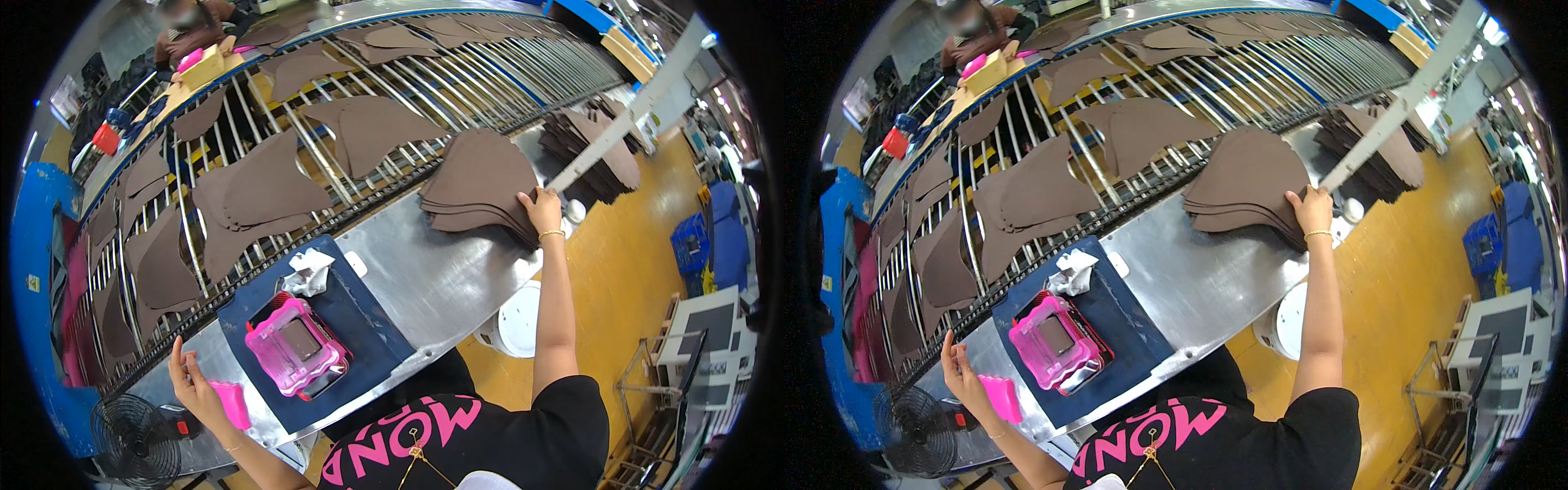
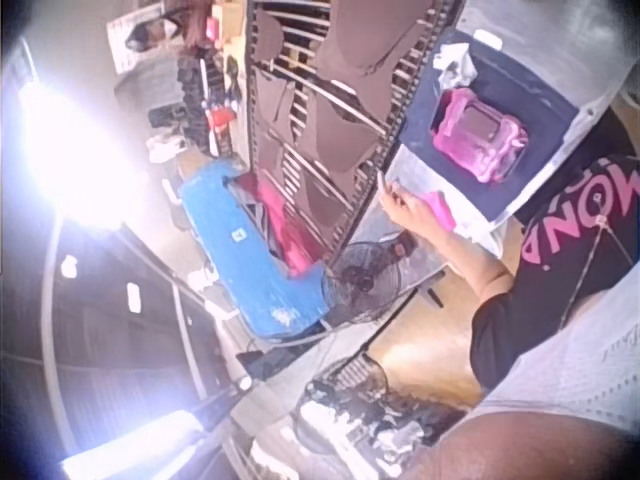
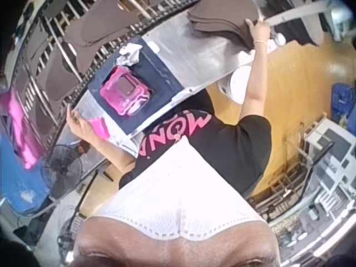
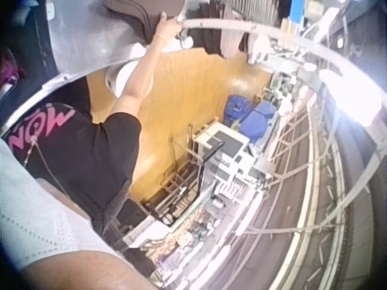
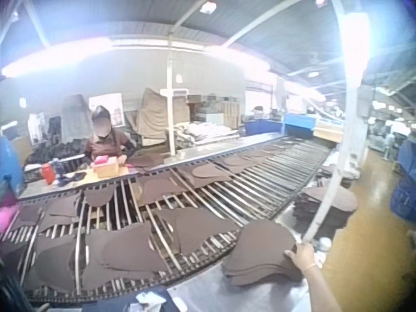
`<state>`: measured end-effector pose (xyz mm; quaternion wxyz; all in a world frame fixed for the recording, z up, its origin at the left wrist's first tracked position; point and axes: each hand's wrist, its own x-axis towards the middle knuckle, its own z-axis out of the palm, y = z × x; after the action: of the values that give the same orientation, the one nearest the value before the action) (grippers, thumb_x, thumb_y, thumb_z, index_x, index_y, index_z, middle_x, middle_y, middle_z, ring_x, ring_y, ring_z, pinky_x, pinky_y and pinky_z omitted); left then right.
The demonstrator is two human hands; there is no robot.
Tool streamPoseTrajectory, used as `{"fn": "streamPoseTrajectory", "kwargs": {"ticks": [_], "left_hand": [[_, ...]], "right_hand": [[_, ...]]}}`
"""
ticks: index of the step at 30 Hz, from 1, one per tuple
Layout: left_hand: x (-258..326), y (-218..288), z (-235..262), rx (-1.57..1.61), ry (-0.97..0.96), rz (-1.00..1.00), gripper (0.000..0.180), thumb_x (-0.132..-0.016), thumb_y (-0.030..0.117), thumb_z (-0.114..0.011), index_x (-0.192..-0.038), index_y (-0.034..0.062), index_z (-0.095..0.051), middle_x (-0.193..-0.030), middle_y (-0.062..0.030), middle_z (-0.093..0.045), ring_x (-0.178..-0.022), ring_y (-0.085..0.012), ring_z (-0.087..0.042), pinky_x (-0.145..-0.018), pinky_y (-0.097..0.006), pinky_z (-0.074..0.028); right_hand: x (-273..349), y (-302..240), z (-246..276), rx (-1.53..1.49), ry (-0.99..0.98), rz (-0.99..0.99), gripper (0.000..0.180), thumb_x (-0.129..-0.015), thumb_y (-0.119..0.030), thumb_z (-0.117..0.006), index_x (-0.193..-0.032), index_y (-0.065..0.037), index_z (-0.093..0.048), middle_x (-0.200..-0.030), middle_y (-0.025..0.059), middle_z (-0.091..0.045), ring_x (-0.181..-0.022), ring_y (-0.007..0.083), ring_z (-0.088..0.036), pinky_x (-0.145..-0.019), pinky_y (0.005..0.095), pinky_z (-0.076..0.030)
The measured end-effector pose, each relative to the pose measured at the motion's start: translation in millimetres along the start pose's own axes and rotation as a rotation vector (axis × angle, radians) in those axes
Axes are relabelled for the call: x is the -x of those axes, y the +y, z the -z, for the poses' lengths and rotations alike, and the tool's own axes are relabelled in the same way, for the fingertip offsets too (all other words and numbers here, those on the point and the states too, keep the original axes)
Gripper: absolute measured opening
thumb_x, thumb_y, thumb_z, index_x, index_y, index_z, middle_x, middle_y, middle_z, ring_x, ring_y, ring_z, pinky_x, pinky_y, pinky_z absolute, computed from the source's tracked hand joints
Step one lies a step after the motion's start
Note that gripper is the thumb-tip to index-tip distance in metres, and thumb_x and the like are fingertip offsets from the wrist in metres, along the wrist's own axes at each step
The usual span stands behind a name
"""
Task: The person picks brown fabric pieces from a conveyor belt, briefly lifts them to check orientation, and stacks them on a metal table. The process repeats continuously as more pieces arrive on the belt.
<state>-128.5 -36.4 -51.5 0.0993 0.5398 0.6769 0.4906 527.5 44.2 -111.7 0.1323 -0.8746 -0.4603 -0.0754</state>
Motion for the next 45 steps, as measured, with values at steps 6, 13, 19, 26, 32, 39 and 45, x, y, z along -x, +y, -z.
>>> {"fn": "streamPoseTrajectory", "kwargs": {"ticks": [6,13,19,26,32,39,45], "left_hand": [[15.1,13.7,-7.9,0.118,-0.061,0.124,0.031,-0.097,0.009,-0.051,-0.127,0.0065,-0.057,-0.081,-0.0003,-0.050,-0.076,-0.0089,-0.045,-0.068,-0.023,-0.037],[36.6,-1.7,10.2,0.134,-0.002,0.126,0.031,-0.095,0.005,-0.050,-0.125,0.0042,-0.057,-0.081,-0.0010,-0.049,-0.076,-0.0102,-0.047,-0.072,-0.023,-0.040],[35.7,3.0,5.7,0.089,-0.016,0.182,0.029,-0.092,0.004,-0.055,-0.120,0.0050,-0.061,-0.081,-0.0011,-0.050,-0.077,-0.0101,-0.047,-0.070,-0.023,-0.039],[22.7,66.4,-34.5,0.020,-0.004,-0.163,0.042,-0.085,0.019,-0.069,-0.124,0.0068,-0.058,-0.127,-0.0119,-0.046,-0.119,-0.0252,-0.044,-0.102,-0.036,-0.034],[22.4,86.8,-29.5,0.440,-0.130,0.041,0.047,-0.087,0.016,-0.067,-0.129,0.0033,-0.050,-0.123,-0.0113,-0.052,-0.119,-0.0211,-0.046,-0.102,-0.032,-0.034],[20.6,57.4,70.8,0.369,0.105,0.086,0.012,-0.090,0.009,-0.064,-0.097,-0.0008,-0.064,-0.083,0.0006,-0.062,-0.070,-0.0036,-0.053,-0.060,-0.018,-0.043],[20.9,50.4,114.7,0.122,0.256,0.073,0.018,-0.091,0.014,-0.064,-0.103,0.0015,-0.066,-0.075,0.0008,-0.061,-0.057,-0.0018,-0.049,-0.047,-0.015,-0.034]], "right_hand": [[21.9,-4.0,13.1,-0.037,0.026,-0.174,0.059,-0.077,-0.042,-0.072,-0.112,0.005,-0.061,-0.116,0.0244,-0.057,-0.109,0.0372,-0.054,-0.092,0.0428,-0.045],[21.2,1.9,26.9,-0.080,0.025,-0.051,0.051,-0.078,-0.023,-0.074,-0.117,0.001,-0.053,-0.111,0.0197,-0.062,-0.102,0.0351,-0.061,-0.078,0.0423,-0.053],[56.9,-45.5,96.1,-0.477,-0.118,-0.021,0.038,-0.095,-0.009,-0.047,-0.132,-0.014,-0.046,-0.087,0.0184,-0.067,-0.052,0.0208,-0.066,-0.041,0.0316,-0.052],[90.0,-143.9,170.1,-1.182,-0.227,0.353,0.033,-0.098,-0.012,-0.048,-0.130,-0.004,-0.044,-0.091,0.0114,-0.066,-0.062,0.0164,-0.068,-0.045,0.0200,-0.051],[147.4,-227.5,152.9,-1.565,-0.573,0.639,0.034,-0.097,-0.011,-0.049,-0.126,0.003,-0.040,-0.100,0.0178,-0.064,-0.060,0.0202,-0.067,-0.047,0.0230,-0.055],[192.5,-296.0,103.3,-1.504,-0.785,0.822,0.028,-0.087,-0.004,-0.066,-0.113,0.004,-0.056,-0.099,0.0088,-0.068,-0.093,0.0105,-0.063,-0.078,0.0259,-0.051],[219.2,-324.4,84.9,-1.263,-0.678,1.011,0.019,-0.080,-0.008,-0.072,-0.096,0.000,-0.066,-0.087,0.0130,-0.070,-0.082,0.0194,-0.066,-0.067,0.0284,-0.052]]}}
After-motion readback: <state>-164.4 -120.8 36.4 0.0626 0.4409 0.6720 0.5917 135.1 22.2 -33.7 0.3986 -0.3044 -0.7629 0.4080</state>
